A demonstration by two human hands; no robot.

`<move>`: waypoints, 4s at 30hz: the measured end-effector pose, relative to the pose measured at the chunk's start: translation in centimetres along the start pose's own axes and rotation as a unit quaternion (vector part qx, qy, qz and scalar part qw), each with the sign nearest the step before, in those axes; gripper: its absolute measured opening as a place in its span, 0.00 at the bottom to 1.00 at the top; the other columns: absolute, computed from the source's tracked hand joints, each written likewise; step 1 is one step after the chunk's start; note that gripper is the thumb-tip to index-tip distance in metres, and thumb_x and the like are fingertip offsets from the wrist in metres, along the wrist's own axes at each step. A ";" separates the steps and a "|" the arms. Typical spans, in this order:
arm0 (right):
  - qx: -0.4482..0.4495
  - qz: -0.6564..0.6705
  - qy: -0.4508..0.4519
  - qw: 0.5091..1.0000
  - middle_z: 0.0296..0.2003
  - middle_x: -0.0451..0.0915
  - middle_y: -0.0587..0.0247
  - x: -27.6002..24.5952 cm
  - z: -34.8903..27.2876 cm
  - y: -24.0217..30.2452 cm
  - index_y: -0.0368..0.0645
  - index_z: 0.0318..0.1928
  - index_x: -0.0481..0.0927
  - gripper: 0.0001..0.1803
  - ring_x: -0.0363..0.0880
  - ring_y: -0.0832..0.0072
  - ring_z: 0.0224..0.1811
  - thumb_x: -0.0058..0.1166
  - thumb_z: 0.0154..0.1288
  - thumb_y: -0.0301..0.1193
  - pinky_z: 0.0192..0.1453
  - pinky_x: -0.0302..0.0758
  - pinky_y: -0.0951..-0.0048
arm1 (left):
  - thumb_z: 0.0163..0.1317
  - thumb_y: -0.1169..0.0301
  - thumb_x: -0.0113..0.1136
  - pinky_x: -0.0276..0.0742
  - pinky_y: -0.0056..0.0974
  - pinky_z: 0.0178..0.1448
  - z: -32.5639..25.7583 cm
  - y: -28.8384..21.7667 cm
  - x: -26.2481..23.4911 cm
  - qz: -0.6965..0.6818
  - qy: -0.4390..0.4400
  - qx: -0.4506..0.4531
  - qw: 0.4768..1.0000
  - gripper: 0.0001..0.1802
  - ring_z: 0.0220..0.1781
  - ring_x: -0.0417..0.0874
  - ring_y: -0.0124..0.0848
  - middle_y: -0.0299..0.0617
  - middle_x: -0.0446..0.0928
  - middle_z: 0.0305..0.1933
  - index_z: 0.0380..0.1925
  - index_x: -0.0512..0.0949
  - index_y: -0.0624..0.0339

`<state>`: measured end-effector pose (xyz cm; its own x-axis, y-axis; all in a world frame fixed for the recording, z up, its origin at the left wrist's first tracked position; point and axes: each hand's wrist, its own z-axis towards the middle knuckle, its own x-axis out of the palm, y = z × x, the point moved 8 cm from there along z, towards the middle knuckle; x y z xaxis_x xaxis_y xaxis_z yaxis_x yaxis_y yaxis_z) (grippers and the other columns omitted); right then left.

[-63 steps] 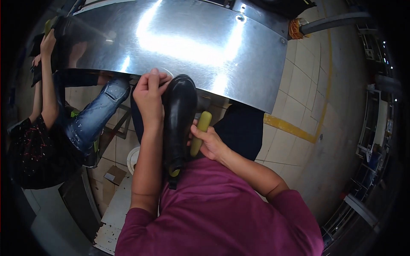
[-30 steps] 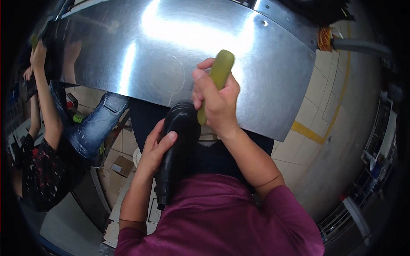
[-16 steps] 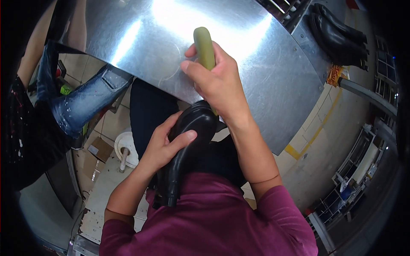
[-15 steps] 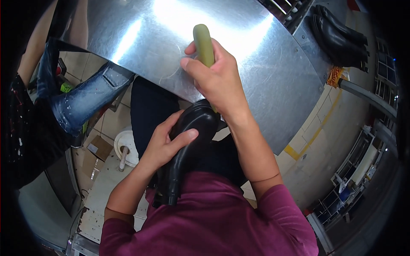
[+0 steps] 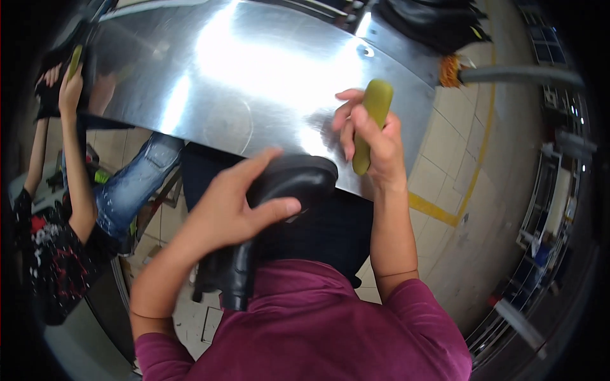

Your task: The worker is cleaning the edges of the shoe and its sole using a small green tool.

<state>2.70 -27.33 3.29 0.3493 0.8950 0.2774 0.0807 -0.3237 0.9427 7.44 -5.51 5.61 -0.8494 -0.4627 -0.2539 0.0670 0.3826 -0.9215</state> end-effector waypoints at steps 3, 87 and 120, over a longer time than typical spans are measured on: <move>-0.010 -0.057 0.048 0.997 0.36 0.83 0.60 -1.1 -3.7 0.3 0.38 0.61 0.80 0.25 0.74 0.84 0.22 0.68 0.68 0.36 0.26 0.68 0.84 | 0.61 0.51 0.74 0.74 0.42 0.69 5.4 -3.8 -0.3 0.107 0.109 -0.002 0.988 0.45 0.62 0.84 0.43 0.59 0.82 0.58 0.69 0.70 0.70; -0.113 -0.110 0.039 0.987 0.20 0.69 0.72 14.6 8.6 1.2 0.37 0.47 0.75 0.10 0.65 0.83 0.15 0.59 0.72 0.29 0.20 0.63 0.79 | 0.64 0.53 0.61 0.76 0.46 0.62 -0.6 8.4 2.4 -0.232 -0.480 0.170 0.829 0.26 0.53 0.82 0.44 0.47 0.81 0.52 0.52 0.80 0.64; -0.120 0.023 -0.105 0.987 0.22 0.65 0.79 -3.4 9.5 -2.5 0.45 0.48 0.79 0.10 0.63 0.86 0.19 0.60 0.75 0.37 0.23 0.67 0.81 | 0.51 0.67 0.81 0.80 0.40 0.61 -1.0 3.2 0.3 -0.529 -0.459 0.115 0.704 0.26 0.50 0.86 0.34 0.44 0.86 0.49 0.49 0.84 0.66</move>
<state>10.21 -32.43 -1.79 0.5353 0.7893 0.3007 -0.1540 -0.2589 0.9536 6.85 -3.64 2.86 0.2020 -0.7543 0.6247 -0.1774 -0.6554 -0.7341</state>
